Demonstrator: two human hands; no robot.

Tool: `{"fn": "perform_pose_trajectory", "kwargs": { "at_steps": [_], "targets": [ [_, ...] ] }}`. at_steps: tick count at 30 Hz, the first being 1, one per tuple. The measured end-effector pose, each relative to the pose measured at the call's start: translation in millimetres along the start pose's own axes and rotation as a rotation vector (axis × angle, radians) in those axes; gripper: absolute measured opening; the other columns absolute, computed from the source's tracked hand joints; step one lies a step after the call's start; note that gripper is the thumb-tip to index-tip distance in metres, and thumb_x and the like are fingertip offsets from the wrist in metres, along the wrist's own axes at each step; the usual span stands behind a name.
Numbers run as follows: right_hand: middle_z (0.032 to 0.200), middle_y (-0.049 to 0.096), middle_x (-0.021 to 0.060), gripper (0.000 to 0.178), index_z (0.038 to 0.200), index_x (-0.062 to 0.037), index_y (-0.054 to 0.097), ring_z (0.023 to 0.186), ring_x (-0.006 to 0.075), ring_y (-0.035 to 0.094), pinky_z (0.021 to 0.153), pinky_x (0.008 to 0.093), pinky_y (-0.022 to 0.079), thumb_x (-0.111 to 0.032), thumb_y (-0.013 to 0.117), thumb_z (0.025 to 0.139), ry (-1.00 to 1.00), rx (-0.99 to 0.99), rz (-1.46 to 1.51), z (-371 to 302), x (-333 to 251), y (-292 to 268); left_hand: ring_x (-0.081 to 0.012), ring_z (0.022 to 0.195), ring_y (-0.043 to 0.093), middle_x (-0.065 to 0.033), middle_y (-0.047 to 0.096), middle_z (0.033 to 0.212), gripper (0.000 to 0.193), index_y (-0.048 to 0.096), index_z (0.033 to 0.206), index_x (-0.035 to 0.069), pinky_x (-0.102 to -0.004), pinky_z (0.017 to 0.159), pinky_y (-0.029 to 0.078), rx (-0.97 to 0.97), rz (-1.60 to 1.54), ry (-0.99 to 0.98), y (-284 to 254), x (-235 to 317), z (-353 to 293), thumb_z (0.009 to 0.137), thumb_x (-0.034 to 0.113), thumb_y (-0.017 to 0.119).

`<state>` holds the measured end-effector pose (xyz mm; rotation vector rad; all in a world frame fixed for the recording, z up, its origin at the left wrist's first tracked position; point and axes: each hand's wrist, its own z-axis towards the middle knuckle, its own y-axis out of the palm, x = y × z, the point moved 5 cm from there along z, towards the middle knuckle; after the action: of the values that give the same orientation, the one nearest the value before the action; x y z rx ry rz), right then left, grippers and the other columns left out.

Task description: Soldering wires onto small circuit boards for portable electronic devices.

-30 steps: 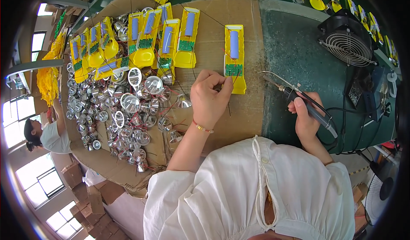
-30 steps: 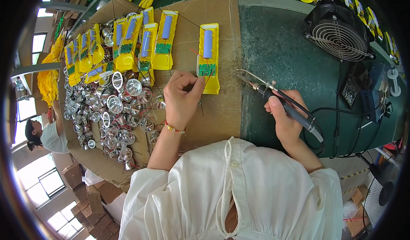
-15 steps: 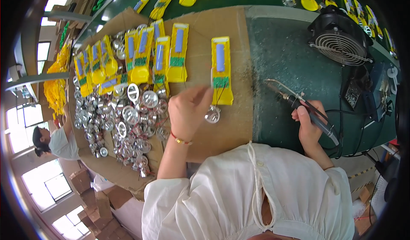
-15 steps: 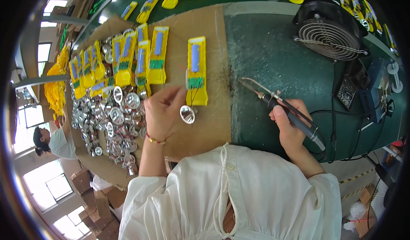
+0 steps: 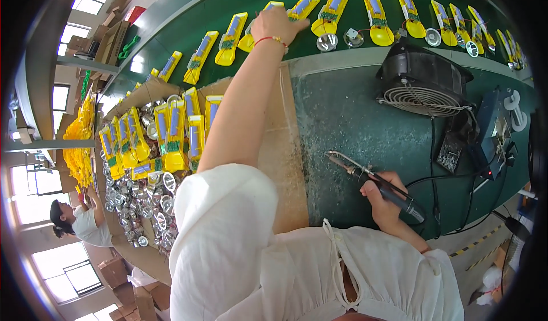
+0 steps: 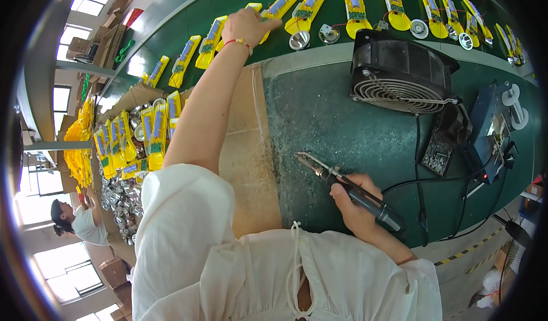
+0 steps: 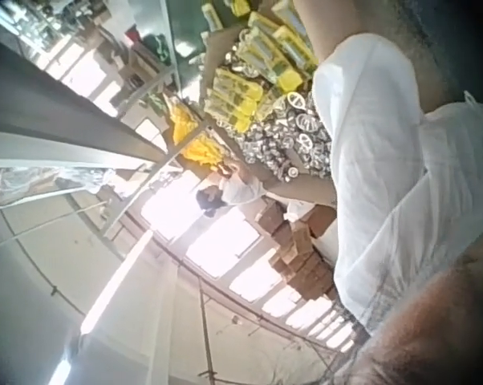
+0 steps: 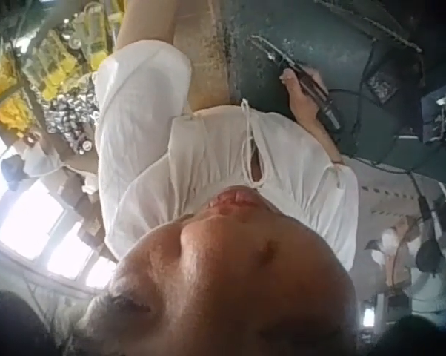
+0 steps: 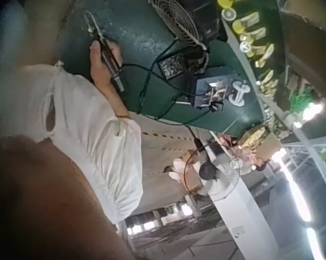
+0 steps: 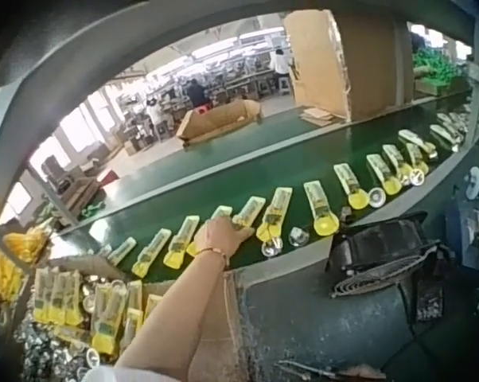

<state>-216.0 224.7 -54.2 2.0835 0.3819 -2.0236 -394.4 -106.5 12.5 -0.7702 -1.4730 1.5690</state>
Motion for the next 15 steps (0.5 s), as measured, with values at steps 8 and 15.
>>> {"fn": "perform_pose_trajectory", "kwargs": {
  "at_steps": [8,15],
  "targets": [
    [0.067,0.062,0.0056,0.016,0.086,0.0004,0.054,0.059,0.0090,0.057,0.055,0.0230,0.046,-0.008,0.066,0.078,0.063,-0.002,0.025,5.8,-0.6,-0.3,-0.0309,0.065,0.062,-0.0146,0.063,0.070,0.019,0.066,0.071,0.006,-0.0386,0.063,0.051,-0.011,-0.067,0.151,3.5,-26.9,-64.7,0.075,0.022,0.056],
    [0.069,0.060,0.0080,0.016,0.088,0.0017,0.054,0.061,0.0106,0.058,0.055,0.0218,0.047,-0.009,0.063,0.081,0.033,0.009,0.080,4.2,-6.7,3.5,-0.0306,0.068,0.062,-0.0138,0.063,0.072,0.015,0.063,0.070,0.008,-0.0415,0.059,0.049,-0.124,-0.175,0.015,-31.2,-43.7,-177.1,0.073,0.022,0.059]
  ]
}}
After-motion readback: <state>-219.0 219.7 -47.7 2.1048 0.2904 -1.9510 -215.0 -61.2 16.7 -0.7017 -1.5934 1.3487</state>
